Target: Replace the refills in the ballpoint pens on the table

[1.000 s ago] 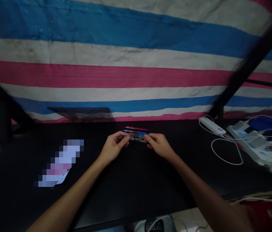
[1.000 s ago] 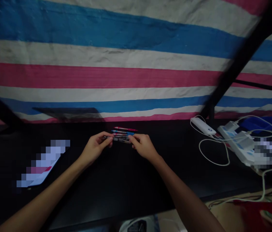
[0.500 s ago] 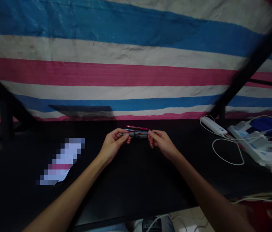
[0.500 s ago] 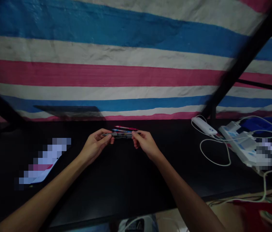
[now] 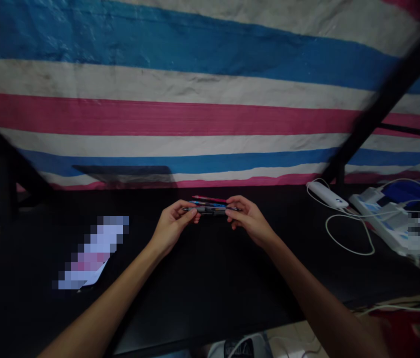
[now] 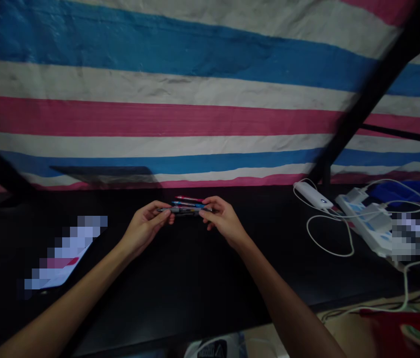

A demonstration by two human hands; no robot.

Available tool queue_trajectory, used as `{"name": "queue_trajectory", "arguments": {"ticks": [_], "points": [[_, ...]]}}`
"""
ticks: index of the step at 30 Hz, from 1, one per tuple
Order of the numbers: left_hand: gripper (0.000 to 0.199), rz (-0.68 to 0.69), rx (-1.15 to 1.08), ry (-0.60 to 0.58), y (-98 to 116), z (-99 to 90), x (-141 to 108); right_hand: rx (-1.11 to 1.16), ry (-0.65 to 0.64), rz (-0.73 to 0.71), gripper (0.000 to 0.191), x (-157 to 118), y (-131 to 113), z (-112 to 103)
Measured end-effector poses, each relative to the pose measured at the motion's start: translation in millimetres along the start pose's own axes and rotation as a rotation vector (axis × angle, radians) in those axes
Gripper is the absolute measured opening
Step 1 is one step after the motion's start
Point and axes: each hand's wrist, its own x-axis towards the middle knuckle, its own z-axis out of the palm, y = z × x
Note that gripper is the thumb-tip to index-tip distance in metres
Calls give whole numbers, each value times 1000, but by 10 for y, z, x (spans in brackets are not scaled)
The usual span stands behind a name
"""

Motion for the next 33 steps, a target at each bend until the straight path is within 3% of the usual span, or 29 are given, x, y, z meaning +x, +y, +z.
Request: {"name": "queue_trajectory", "arguments": {"ticks": [3, 10, 17, 23, 33], "points": [[21, 1, 12, -9, 0, 6, 0, -26, -16, 44, 23, 5, -5, -9], [19, 8, -6, 0, 10, -16, 3, 2, 123, -124, 21, 22, 9, -25], [17, 39, -63, 11, 47, -63, 36, 263, 110, -20, 21, 46, -16, -54], [17, 62, -80, 22, 54, -111, 52, 455, 211, 25, 22, 96, -6, -120], [17, 52, -75, 16, 56, -105, 51, 493, 237, 25, 20, 104, -10, -141]]}}
